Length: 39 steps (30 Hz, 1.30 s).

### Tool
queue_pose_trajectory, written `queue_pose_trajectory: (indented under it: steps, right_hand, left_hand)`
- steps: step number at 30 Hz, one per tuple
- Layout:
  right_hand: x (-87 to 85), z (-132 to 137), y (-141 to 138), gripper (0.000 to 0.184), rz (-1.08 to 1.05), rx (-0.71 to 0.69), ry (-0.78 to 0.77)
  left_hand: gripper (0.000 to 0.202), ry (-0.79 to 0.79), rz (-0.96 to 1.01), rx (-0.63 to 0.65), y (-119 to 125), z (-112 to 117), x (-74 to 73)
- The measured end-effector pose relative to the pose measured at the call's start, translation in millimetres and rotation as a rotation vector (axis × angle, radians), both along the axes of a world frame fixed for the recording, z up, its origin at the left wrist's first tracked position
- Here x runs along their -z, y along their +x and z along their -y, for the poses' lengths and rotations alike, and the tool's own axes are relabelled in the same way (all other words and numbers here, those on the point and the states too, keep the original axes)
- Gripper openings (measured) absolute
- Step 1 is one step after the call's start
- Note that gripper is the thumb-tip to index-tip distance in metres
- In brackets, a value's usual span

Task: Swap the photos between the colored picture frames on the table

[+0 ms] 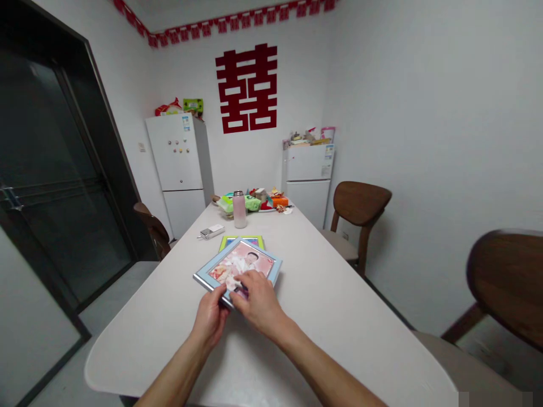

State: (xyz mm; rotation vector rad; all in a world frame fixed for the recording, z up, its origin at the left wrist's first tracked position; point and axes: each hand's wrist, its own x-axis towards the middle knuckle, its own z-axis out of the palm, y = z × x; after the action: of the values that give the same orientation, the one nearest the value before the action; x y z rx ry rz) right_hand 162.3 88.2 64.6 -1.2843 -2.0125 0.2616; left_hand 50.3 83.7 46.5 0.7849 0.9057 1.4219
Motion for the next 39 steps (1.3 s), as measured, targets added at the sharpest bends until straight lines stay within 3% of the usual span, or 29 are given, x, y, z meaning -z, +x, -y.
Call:
queue_pose_trajectory:
  steps: [3,7,10,13,19,24,27,30,39]
  right_hand:
    - [-13.0,16.4,12.0,0.047,-0.415,0.04,-0.071]
    - [-30.9,48.9,20.4,0.058,-1.011,-0.043,-0.356]
    - [-31.2,74.1,23.8,0.058,-1.29,-0.101,-0.502]
    - [-15.9,86.4,29.7,0.066,-1.341,-0.062,-0.652]
    - [31.3,67.8,46.3,0.068,-1.047,-0.007,-0.733]
    - [58.0,42.3,59.7,0.057,-0.493,0.193,-0.551]
    - [64.6,33.6,63.9,0.054,-0.178,0.289,-0.377]
    - [67.8,29.0,64.3,0.047,0.034,0.297,-0.247]
    - [67.3,16.9,62.6,0.038,0.212,0.275,-0.196]
  left_hand:
    - [0.024,0.094,-0.162,0.007,-11.6,36.8,-15.5]
    - [0.031,0.642,-0.918,-0.012,-27.3,83.3,-33.4]
    - [0.051,1.203,-1.282,-0.028,-33.4,101.5,-29.5]
    - [0.049,1.437,-1.531,-0.052,-34.5,106.2,-13.8]
    - [0.03,1.476,-1.819,0.003,-22.8,99.9,15.3]
    - [0.027,1.472,-1.796,-0.039,-4.4,90.0,38.4]
    - [0.028,1.444,-1.812,0.023,3.3,85.6,45.6]
    - [0.029,1.406,-1.815,0.139,5.8,80.5,45.2]
    - [0.037,1.137,-1.723,0.481,7.2,69.6,39.7]
